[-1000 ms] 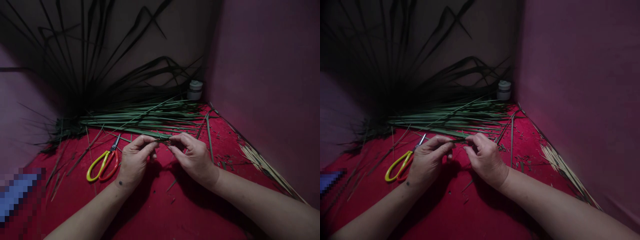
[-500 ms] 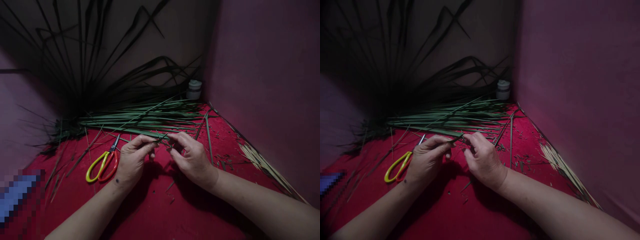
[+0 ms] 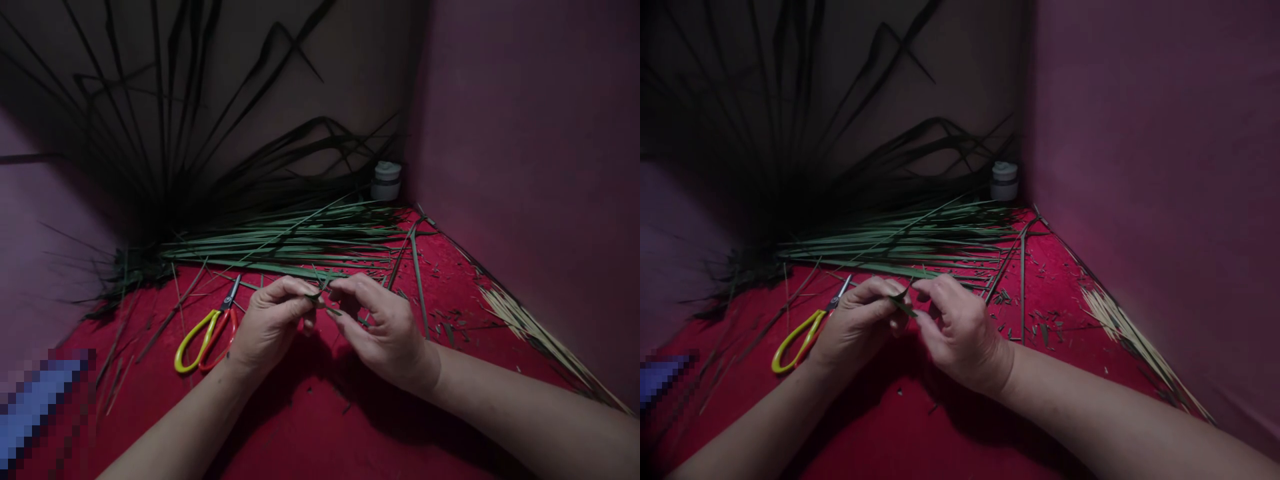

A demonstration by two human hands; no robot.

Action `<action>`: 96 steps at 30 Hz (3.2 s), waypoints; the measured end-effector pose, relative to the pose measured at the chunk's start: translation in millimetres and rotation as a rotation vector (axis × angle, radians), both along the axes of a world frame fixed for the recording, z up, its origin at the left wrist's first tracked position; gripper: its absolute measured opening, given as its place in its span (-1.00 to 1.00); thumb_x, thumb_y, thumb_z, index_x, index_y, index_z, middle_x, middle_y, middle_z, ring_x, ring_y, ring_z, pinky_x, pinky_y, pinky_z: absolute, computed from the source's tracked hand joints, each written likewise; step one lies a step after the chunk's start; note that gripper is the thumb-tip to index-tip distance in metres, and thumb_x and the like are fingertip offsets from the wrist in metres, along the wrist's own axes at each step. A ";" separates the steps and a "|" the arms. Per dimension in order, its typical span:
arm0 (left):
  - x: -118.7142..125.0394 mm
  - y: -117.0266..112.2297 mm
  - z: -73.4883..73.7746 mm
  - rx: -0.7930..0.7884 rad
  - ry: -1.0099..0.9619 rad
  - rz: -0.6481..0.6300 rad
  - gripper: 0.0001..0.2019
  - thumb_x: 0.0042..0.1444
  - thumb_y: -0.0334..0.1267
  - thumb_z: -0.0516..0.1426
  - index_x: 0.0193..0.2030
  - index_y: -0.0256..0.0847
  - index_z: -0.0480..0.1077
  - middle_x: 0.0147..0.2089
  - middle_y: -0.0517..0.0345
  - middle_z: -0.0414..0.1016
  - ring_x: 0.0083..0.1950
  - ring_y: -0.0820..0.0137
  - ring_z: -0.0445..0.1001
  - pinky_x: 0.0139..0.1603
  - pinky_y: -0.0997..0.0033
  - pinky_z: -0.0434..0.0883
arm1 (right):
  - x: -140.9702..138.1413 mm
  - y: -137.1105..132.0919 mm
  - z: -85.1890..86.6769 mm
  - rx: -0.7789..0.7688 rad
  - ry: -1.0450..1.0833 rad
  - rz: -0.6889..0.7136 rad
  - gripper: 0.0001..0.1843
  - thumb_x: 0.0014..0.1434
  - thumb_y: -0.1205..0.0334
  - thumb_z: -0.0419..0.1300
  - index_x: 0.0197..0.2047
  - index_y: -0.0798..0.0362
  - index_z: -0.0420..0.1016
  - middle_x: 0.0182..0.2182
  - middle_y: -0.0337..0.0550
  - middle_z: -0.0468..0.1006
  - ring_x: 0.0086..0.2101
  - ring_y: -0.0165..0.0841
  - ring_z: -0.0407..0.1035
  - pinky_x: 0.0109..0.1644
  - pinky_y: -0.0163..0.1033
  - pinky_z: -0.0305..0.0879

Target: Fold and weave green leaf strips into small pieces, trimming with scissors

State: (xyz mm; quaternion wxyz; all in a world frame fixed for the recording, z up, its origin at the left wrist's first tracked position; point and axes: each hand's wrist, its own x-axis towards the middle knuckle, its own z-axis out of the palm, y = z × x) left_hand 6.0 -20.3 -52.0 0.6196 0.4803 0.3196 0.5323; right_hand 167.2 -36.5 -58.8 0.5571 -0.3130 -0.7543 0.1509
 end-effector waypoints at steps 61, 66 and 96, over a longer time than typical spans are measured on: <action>0.7 7.6 -18.7 -0.403 -0.145 -0.216 -0.85 -0.06 -0.32 0.24 -0.48 -0.28 0.33 -0.58 0.24 0.34 -0.57 0.55 0.28 -0.53 0.52 0.30 | 3.8 6.9 14.5 -0.703 0.281 0.136 -0.80 0.11 0.30 0.12 -0.51 0.11 0.45 -0.65 -0.30 0.40 -0.62 -0.54 0.25 -0.57 -0.42 0.17; 3.4 6.2 -15.7 -0.418 -0.140 -0.159 -0.86 -0.06 -0.37 0.22 -0.49 -0.29 0.31 -0.57 0.24 0.34 -0.60 0.58 0.23 -0.55 0.54 0.28 | 7.8 14.0 0.6 -0.412 0.103 -0.015 -0.84 0.12 0.32 0.11 -0.35 0.08 0.54 -0.49 -0.20 0.50 -0.45 -0.45 0.36 -0.39 -0.34 0.27; 5.2 0.1 -10.3 -0.341 0.176 -0.241 -0.86 -0.02 -0.31 0.16 -0.51 -0.31 0.34 -0.61 0.22 0.33 -0.61 0.52 0.31 -0.63 0.55 0.28 | 11.2 27.8 -2.7 -0.891 0.114 0.294 -0.94 0.00 0.33 0.13 -0.45 0.14 0.39 -0.63 -0.31 0.36 -0.60 -0.53 0.21 -0.52 -0.40 0.14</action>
